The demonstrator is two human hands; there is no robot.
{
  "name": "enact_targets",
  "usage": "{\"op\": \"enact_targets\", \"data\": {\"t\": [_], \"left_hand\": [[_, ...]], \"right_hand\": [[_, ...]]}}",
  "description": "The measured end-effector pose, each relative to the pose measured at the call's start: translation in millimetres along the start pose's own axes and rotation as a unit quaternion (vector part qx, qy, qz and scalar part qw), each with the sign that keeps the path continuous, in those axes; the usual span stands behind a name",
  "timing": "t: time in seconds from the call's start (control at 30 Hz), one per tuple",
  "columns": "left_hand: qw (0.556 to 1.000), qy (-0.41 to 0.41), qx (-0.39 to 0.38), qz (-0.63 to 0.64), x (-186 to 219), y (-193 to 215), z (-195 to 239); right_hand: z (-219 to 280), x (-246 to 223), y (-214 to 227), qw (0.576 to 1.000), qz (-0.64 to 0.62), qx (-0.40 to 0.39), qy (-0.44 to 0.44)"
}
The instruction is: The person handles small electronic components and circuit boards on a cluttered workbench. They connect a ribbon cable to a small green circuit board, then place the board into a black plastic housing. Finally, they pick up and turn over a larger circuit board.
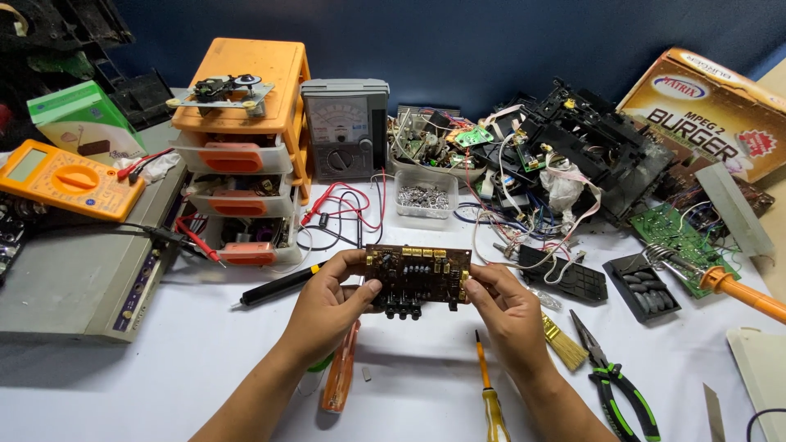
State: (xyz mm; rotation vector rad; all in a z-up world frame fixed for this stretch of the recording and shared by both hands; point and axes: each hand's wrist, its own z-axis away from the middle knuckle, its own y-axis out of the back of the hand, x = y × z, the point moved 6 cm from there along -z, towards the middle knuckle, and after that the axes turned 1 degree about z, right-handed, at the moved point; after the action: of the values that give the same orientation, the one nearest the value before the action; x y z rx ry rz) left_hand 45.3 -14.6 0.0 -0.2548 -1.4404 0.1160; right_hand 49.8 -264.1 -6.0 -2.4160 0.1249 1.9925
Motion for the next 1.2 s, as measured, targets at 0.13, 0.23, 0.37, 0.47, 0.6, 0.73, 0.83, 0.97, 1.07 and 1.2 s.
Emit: {"op": "enact_targets", "data": {"t": [0.13,0.23,0.37,0.47,0.6,0.73,0.83,0.97,1.07,1.2], "left_hand": [[0.998,-0.045,0.015,-0.040,4,2,3],[0.943,-0.234,0.049,-0.232,27,0,14],[0.886,-0.376,0.046,-0.267,38,-5,29],[0.858,-0.423,0.026,-0.290,43,-10,36],[0.839,-0.452,0.005,-0.304,38,-10,36],[0.856,-0.404,0.021,-0.322,46,-8,31],[0.870,-0.379,0.018,-0.315,47,-5,25],[0.899,-0.281,0.032,-0.334,42,-1,16],[0.931,-0.184,0.032,-0.314,33,3,8],[0.947,-0.098,-0.003,-0.307,30,2,7]], "right_hand": [[2,4,2,1.000,0.006,0.009,-0.022],[1,8,3,0.997,-0.065,-0.020,0.028],[2,13,7,0.979,-0.204,-0.024,0.003],[3,10,10,0.971,-0.236,-0.024,-0.019],[2,18,14,0.965,-0.262,-0.007,-0.032],[0,15,11,0.967,-0.251,0.002,-0.040],[0,14,8,0.968,-0.247,-0.006,-0.039],[-1,16,6,0.974,-0.220,0.008,-0.060],[-2,16,5,0.975,-0.211,0.016,-0.070],[-3,19,3,0.971,-0.228,0.022,-0.071]]}}
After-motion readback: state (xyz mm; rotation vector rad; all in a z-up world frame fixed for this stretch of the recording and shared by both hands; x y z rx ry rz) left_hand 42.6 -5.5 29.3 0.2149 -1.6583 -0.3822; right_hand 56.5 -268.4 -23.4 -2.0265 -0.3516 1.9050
